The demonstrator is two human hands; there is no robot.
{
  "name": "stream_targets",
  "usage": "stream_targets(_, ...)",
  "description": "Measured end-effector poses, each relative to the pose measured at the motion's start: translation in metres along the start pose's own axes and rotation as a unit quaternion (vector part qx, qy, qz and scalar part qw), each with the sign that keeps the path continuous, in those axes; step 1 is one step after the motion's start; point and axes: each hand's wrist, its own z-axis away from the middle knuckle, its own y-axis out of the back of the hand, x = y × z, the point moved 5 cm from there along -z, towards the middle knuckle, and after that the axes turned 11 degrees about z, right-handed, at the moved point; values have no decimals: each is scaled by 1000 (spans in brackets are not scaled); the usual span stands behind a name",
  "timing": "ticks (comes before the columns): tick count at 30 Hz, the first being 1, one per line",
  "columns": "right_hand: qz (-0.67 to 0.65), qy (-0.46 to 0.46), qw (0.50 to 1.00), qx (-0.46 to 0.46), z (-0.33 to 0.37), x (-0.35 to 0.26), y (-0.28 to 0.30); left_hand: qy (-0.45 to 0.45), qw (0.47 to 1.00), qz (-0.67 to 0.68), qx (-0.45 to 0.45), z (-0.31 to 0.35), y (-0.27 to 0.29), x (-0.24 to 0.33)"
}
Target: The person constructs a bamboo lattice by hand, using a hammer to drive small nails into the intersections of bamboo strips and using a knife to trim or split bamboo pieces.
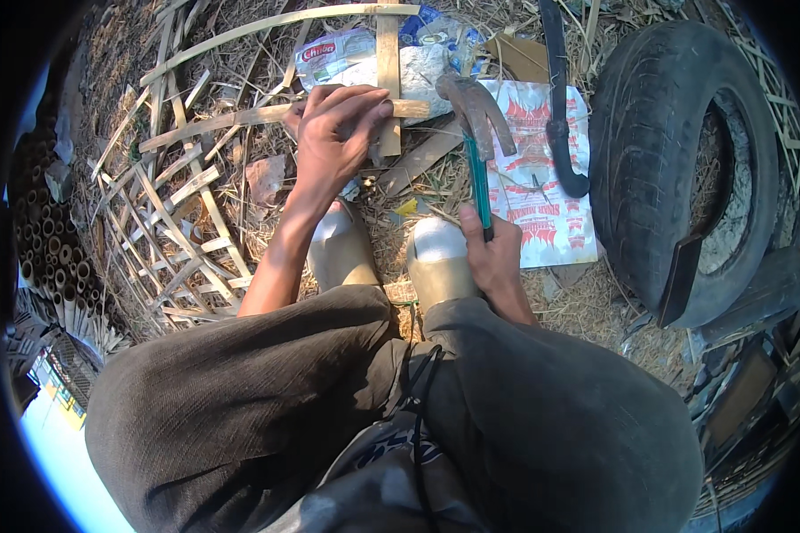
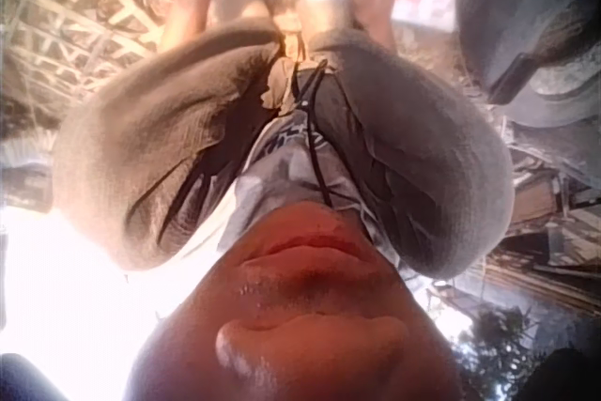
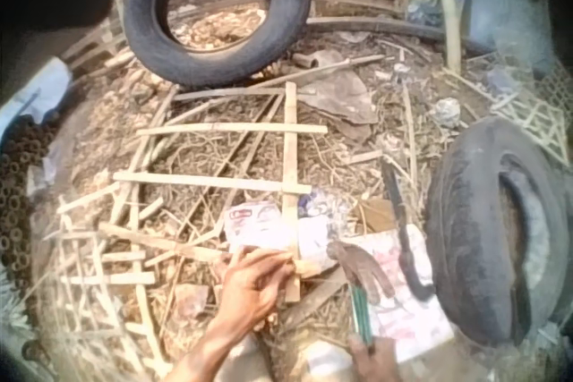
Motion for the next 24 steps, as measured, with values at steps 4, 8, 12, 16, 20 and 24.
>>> stream_targets(4,-42,-27,999,3,-1,6,3,-103,986,-115,-69,-39,-11,13)
stream_targets(8,-114,-45,992,-4,-1,10,0,-159,945,-253,-134,-72,-33,15)
stream_targets(12,-146,-55,988,2,4,11,3,-134,955,-193,-181,-84,-37,9)
stream_targets(16,-118,-52,991,28,5,21,7,-105,959,-159,-210,-83,-43,6)
stream_targets(20,-121,-59,991,20,5,22,6,-101,947,-178,-247,-86,-49,2)
stream_targets(24,-112,-46,992,24,5,13,4,-158,940,-167,-251,-85,-47,4)
